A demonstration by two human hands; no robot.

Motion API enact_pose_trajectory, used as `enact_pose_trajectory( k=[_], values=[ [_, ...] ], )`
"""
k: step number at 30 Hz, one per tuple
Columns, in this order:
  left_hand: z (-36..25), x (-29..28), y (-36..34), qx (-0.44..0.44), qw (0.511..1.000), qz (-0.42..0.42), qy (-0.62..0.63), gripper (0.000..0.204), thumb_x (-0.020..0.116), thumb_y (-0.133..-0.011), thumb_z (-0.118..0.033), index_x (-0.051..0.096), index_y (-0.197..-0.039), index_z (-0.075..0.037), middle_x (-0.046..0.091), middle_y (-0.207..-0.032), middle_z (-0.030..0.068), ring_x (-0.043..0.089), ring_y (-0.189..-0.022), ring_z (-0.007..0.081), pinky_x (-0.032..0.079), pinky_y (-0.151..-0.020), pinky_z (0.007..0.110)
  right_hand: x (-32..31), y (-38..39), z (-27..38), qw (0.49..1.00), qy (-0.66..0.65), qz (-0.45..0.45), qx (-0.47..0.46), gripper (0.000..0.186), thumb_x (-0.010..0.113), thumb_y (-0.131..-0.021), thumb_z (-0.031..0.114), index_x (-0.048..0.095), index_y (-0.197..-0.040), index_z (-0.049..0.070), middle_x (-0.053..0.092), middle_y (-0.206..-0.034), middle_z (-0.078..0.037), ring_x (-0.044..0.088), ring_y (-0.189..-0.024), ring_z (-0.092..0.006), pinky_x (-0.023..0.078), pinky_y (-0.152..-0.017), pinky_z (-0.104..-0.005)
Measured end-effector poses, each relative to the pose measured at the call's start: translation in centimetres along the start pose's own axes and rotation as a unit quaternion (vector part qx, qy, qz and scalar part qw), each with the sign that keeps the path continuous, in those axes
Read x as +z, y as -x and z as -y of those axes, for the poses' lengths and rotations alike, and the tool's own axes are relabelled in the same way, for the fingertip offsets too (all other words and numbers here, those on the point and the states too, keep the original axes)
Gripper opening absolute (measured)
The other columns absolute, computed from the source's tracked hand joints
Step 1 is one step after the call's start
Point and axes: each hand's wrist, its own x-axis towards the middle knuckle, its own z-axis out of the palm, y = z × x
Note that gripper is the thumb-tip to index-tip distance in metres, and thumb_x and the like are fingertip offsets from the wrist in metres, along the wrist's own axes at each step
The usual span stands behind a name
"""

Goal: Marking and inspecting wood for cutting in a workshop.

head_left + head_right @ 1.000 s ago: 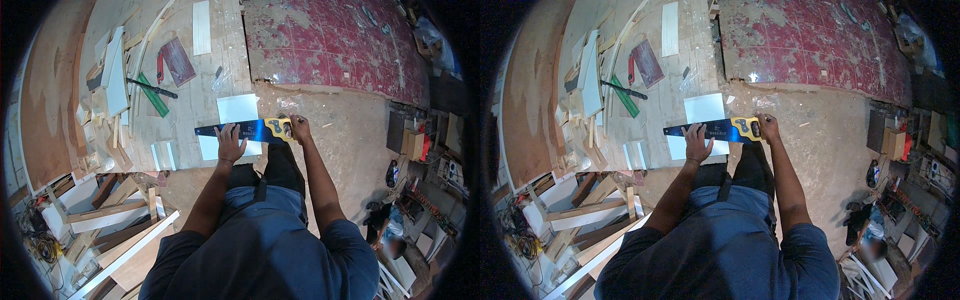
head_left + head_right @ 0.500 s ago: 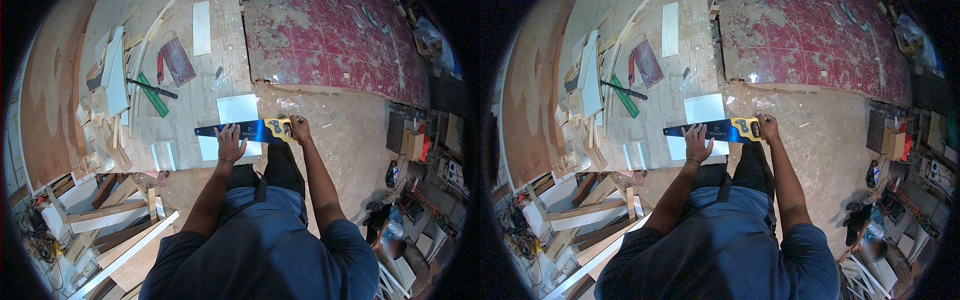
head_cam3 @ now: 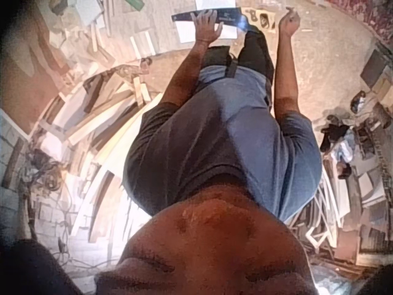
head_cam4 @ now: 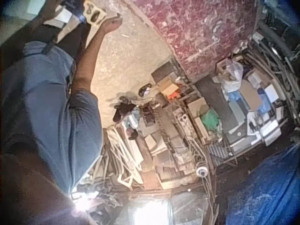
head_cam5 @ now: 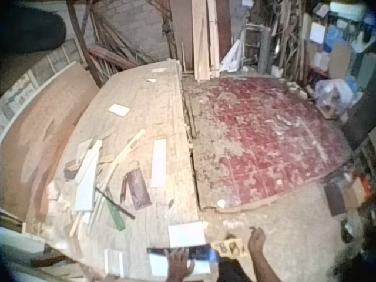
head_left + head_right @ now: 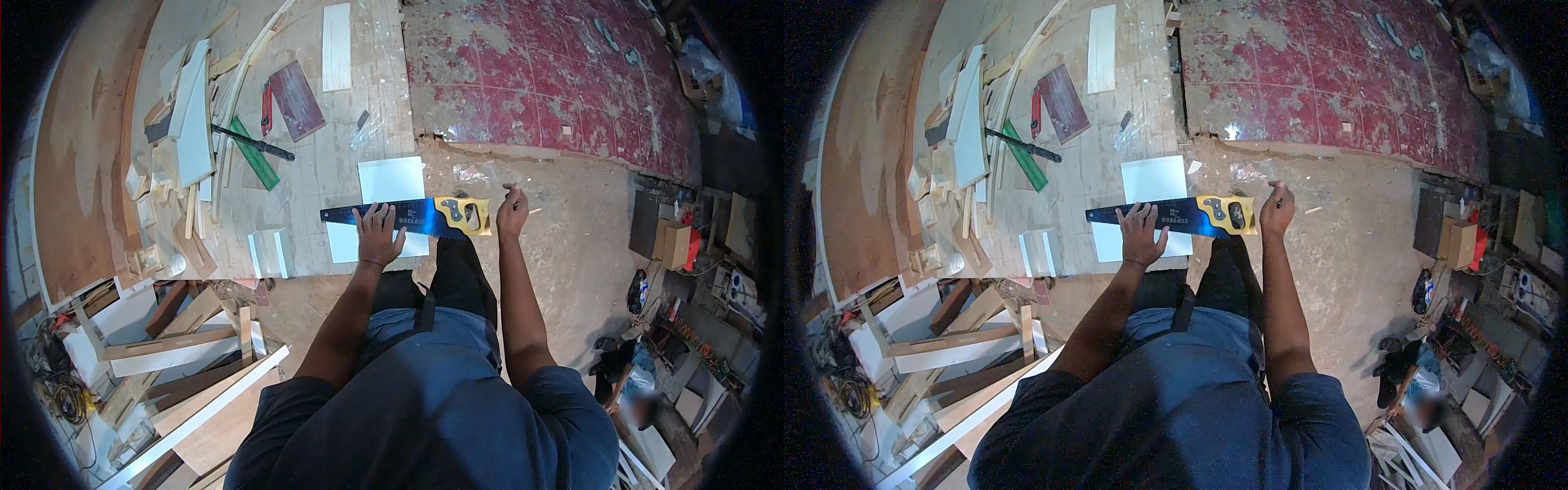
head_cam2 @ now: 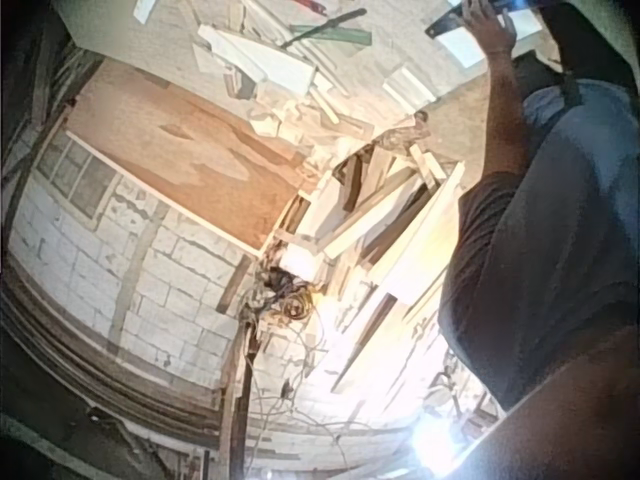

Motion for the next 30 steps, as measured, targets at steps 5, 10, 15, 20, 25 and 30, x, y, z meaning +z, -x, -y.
enact_pose_trajectory(
  k=[5,10,15,20,25,30],
  values=[
    [0.0,-0.2,0.0,-0.001,1.000,0.002,-0.002,0.060,0.071,-0.083,-0.036,0.056,-0.132,-0.003,0.051,-0.132,0.0141,0.040,-0.133,0.0347,0.019,-0.115,0.071,0.3,1.4,6.5,0.982,-0.108,0.089,-0.123,0.015,0.059,-0.093,0.008,0.066,-0.104,0.000,0.066,-0.092,-0.013,0.065,-0.089,-0.0211,0.051,-0.077,-0.0353],
    [0.1,-0.1,0.2,0.004,1.000,-0.011,-0.002,0.060,0.071,-0.083,-0.036,0.056,-0.131,-0.004,0.052,-0.131,0.0140,0.041,-0.132,0.0352,0.019,-0.115,0.071,4.3,4.1,8.9,0.912,-0.158,0.304,-0.225,0.015,0.063,-0.085,-0.001,0.068,-0.099,0.001,0.066,-0.091,-0.009,0.064,-0.091,-0.0180,0.051,-0.080,-0.0305],
    [-0.1,0.0,0.0,0.004,1.000,-0.018,-0.001,0.060,0.071,-0.082,-0.037,0.057,-0.130,-0.004,0.053,-0.130,0.0141,0.042,-0.131,0.0354,0.020,-0.114,0.072,7.5,5.4,9.2,0.892,-0.147,0.416,-0.094,0.015,0.074,-0.077,-0.001,0.070,-0.092,0.000,0.068,-0.093,-0.007,0.064,-0.089,-0.0150,0.051,-0.082,-0.0289],
    [0.0,-0.1,0.0,0.001,1.000,-0.013,-0.005,0.059,0.070,-0.083,-0.037,0.058,-0.130,-0.004,0.053,-0.130,0.0138,0.043,-0.131,0.0348,0.021,-0.114,0.071,8.6,4.6,9.3,0.895,-0.103,0.431,-0.053,0.013,0.075,-0.077,0.004,0.066,-0.087,0.001,0.068,-0.086,-0.005,0.063,-0.080,-0.0120,0.052,-0.078,-0.0279],
    [0.0,-0.2,0.0,0.001,1.000,-0.017,0.002,0.058,0.069,-0.084,-0.037,0.058,-0.130,-0.004,0.053,-0.131,0.0136,0.042,-0.132,0.0343,0.020,-0.114,0.071,8.8,3.7,9.0,0.884,-0.088,0.454,-0.070,0.012,0.074,-0.077,0.005,0.067,-0.086,0.001,0.068,-0.084,-0.006,0.064,-0.081,-0.0130,0.052,-0.078,-0.0297],
    [0.1,-0.1,0.0,-0.001,1.000,-0.012,0.004,0.058,0.069,-0.084,-0.038,0.058,-0.130,-0.004,0.054,-0.131,0.0133,0.042,-0.132,0.0342,0.019,-0.114,0.072,8.7,3.7,9.2,0.881,-0.064,0.464,-0.064,0.011,0.073,-0.076,0.005,0.068,-0.085,0.002,0.069,-0.084,-0.007,0.065,-0.082,-0.0145,0.052,-0.079,-0.0305]
  ],
)
